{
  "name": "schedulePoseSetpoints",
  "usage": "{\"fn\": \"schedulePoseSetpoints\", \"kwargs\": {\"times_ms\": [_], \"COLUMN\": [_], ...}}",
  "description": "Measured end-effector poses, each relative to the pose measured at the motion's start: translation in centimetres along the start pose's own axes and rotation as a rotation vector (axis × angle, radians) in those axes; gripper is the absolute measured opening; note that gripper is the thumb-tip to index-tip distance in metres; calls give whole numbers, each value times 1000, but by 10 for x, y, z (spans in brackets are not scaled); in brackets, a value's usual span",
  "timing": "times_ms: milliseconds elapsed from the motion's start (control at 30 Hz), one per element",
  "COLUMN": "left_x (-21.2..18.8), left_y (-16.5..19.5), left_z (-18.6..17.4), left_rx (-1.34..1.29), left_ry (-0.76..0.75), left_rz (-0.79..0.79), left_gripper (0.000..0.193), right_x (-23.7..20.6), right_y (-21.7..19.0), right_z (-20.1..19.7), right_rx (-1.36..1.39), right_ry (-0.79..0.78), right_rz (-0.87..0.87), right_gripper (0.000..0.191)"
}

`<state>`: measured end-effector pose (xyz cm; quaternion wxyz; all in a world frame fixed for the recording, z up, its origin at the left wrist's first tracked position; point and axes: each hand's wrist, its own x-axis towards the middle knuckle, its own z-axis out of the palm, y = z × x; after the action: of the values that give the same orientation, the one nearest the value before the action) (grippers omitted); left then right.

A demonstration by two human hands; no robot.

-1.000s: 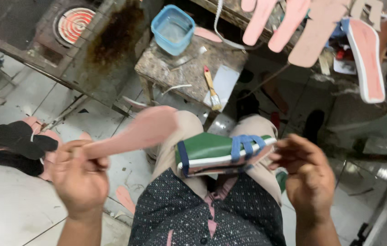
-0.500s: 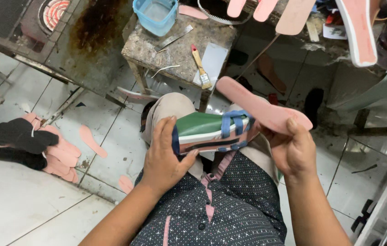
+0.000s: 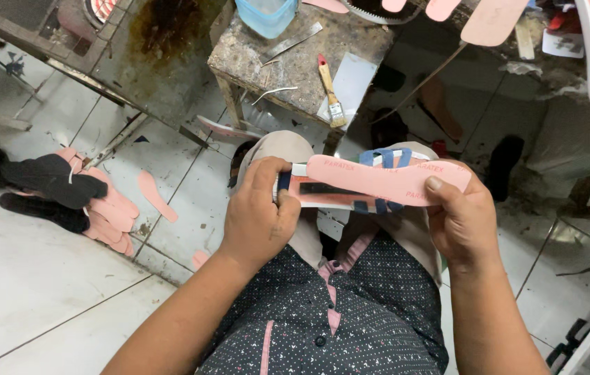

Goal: The person fits a blue woven fabric strap onto a green sandal upper on a shoe last, pressing and tucking the strap ends to secure them. They then pull the upper off the last, attach a pink insole to the sole, and press the sandal together by hand.

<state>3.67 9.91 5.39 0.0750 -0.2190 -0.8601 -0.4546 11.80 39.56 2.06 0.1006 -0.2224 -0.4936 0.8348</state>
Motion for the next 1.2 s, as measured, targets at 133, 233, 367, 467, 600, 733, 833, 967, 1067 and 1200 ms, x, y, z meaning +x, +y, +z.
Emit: {"fn": "schedulePoseSetpoints", "kwargs": {"times_ms": [133, 233, 367, 467, 600, 733, 833, 967, 1067, 1200], "left_x": [-2, -5, -11, -18, -26, -23, -21, -31, -26, -17], "left_y": [3, 8, 12, 11, -9, -50, -64, -45, -22, -3], "left_z": [0, -7, -8, 3, 14, 8, 6, 1, 13, 29], "left_rx": [61, 38, 216, 227, -61, -966, -954, -664, -850, -624], "left_ry": [30, 31, 59, 33, -12, 182, 172, -54, -279, -52], "left_rz": [-89, -128, -18, -4, -183, -700, -720, -546, -638, -365], "left_gripper": [29, 21, 21, 16, 15, 14, 23, 56, 83, 66], "right_x": [0, -1, 0, 0, 1, 4, 6, 8, 9, 9], "right_y": [0, -1, 0, 2, 3, 1, 0, -3, -5, -7], "right_z": [-1, 0, 1, 0, -4, -7, -8, -6, -2, 2], "right_rx": [0, 16, 35, 36, 24, 27, 7, -20, -65, -45], "right_ry": [-22, -33, -80, -59, -67, -85, -91, -134, -109, -126], "right_rz": [7, 12, 7, 21, 48, 76, 94, 97, 77, 87], "right_gripper": [29, 29, 30, 30, 30, 30, 31, 34, 35, 34]}}
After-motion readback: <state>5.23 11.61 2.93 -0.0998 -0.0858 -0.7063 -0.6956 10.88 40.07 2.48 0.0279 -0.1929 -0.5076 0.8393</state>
